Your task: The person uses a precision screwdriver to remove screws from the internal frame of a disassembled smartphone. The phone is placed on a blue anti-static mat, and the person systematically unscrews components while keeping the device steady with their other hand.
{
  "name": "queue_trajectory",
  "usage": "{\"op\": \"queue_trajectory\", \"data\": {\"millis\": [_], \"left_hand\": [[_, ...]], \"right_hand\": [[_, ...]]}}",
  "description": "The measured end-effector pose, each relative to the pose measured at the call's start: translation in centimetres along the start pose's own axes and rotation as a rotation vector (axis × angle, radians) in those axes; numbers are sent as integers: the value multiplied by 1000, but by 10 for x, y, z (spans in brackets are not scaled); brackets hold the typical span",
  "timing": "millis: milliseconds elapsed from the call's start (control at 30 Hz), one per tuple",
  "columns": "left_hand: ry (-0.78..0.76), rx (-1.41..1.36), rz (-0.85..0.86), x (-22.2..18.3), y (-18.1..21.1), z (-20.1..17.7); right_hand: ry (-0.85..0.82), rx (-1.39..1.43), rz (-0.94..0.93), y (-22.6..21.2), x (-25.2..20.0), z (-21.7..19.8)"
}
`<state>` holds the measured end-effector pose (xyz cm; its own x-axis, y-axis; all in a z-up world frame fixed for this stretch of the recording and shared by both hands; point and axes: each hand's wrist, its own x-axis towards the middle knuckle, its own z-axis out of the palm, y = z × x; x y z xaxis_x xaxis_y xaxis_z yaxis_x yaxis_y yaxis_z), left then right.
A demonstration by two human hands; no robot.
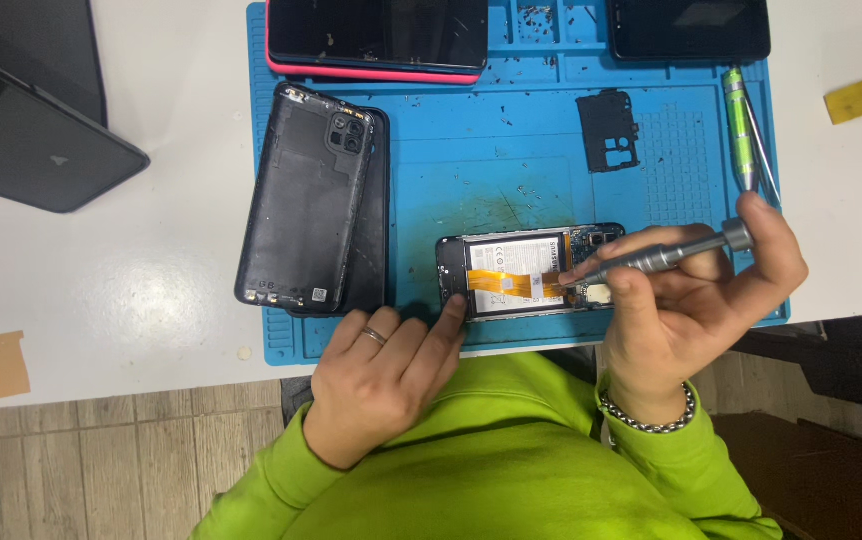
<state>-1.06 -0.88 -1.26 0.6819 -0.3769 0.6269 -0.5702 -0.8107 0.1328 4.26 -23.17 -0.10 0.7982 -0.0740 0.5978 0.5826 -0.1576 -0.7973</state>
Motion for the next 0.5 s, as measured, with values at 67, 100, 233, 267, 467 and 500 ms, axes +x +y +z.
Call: {"op": "queue_trajectory", "data": {"millis": [67, 100, 233, 267, 467, 500], "left_hand": [[39, -11, 29, 1, -1, 2], [44, -11, 33, 1, 0, 2], [52, -22, 21, -2, 0, 0], [51, -23, 18, -2, 0, -1], [93, 87, -69, -5, 3, -4], [95, 87, -66, -5, 3, -3]], "right_hand": [[-5, 21, 19, -2, 1, 2], [-3, 19, 14, -1, 1, 1], [-2, -23, 13, -1, 1, 1], [7, -43, 32, -3, 1, 2], [-19, 2, 87, -1, -2, -1], [-18, 2, 85, -2, -2, -1]]}}
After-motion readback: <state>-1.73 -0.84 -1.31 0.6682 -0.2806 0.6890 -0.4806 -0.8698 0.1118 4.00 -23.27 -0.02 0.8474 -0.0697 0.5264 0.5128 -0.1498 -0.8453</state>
